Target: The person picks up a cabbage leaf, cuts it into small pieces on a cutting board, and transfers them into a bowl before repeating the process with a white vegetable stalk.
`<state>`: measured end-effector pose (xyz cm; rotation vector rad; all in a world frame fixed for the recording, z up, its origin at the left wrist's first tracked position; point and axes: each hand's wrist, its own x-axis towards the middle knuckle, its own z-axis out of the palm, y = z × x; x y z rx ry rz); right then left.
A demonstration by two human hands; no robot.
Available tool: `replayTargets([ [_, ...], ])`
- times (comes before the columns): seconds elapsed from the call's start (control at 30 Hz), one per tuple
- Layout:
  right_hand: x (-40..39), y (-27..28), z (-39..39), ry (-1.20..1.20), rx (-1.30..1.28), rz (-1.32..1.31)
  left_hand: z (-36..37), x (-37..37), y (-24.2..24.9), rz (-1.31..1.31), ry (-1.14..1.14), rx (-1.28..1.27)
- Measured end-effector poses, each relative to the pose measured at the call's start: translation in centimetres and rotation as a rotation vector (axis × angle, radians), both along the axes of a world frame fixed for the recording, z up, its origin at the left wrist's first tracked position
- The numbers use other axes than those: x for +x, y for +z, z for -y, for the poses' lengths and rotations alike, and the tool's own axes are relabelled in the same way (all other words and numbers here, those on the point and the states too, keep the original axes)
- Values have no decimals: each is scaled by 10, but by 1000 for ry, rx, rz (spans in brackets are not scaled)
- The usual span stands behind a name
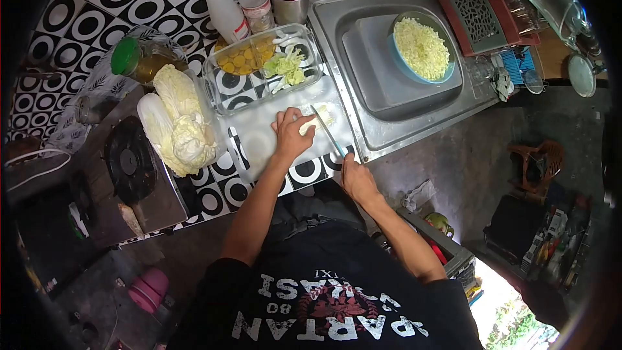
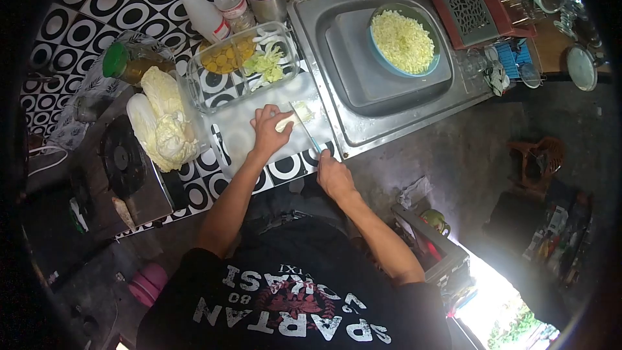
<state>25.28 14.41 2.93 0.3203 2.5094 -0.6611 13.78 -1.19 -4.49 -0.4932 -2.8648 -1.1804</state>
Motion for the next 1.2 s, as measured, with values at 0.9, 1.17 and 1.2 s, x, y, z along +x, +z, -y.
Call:
replayTargets([
  [0.9,-4,-35,7,-69,-12,-72,9,0,3,61,-62,-2],
  [1.17,-26,-30,3,11,-21,-77,32,17,9,-5,-62,-53],
  [1.2,-21,-28,2,4,-58,-170,35,18,13,-3,-54,-55],
])
